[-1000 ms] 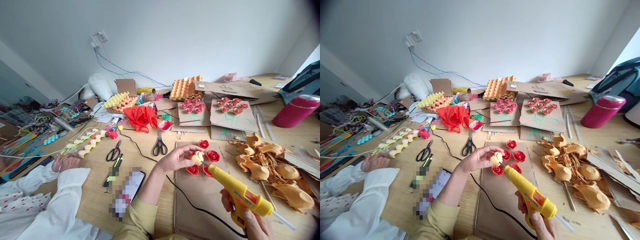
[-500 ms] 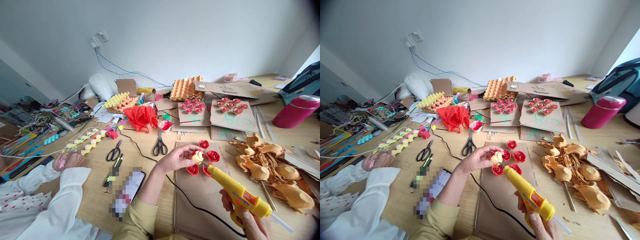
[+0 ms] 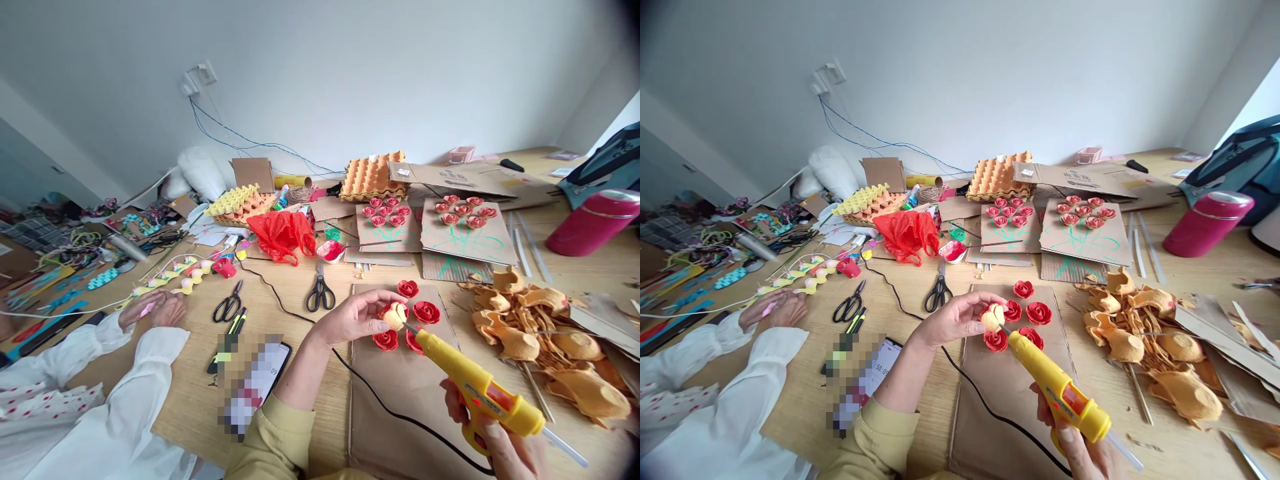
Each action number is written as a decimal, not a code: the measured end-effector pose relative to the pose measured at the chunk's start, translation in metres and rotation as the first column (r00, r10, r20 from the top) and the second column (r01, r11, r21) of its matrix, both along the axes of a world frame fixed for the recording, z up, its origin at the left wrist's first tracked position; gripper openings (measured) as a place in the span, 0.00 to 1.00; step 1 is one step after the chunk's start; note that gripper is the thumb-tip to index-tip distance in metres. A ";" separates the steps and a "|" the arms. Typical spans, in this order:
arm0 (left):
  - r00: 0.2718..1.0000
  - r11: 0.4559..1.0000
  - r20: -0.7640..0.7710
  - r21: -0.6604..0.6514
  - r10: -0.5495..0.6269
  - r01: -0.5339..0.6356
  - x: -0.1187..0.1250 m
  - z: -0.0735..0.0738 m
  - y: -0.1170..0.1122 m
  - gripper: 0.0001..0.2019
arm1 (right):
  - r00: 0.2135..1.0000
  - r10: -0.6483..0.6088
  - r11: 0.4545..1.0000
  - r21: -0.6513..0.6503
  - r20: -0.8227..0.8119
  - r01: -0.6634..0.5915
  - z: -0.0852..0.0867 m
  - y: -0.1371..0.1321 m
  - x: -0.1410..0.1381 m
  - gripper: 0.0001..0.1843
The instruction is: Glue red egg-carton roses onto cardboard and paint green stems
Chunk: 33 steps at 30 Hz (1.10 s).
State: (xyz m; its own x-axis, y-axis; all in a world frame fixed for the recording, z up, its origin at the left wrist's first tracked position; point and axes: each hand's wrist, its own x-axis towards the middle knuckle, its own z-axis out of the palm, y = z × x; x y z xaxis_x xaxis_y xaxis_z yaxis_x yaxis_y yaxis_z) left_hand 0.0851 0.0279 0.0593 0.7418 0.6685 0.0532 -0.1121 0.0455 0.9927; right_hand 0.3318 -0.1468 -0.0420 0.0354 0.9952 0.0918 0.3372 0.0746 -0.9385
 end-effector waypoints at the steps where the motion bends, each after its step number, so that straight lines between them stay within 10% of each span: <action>1: 1.000 1.000 -0.005 -0.005 0.004 -0.004 0.000 0.000 0.000 0.25 | 1.000 0.010 1.000 -0.006 -0.003 -0.010 -0.001 0.000 0.000 0.25; 27: 0.999 0.998 -0.003 -0.034 0.051 -0.051 0.002 0.002 0.000 0.26 | 0.998 0.060 0.998 0.034 0.024 -0.061 -0.011 0.001 0.005 0.25; 33: 0.999 0.997 0.001 -0.061 0.049 -0.049 0.003 0.000 0.000 0.27 | 0.999 0.043 0.996 0.073 0.033 -0.046 0.011 0.004 -0.005 0.26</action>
State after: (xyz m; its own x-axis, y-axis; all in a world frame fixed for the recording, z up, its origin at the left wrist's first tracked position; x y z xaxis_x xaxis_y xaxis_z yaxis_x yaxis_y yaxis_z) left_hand 0.0883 0.0280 0.0595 0.7079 0.7062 0.0132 -0.1183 0.1000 0.9879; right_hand 0.3271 -0.1429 -0.0311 -0.0129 0.9861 0.1654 0.3610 0.1588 -0.9189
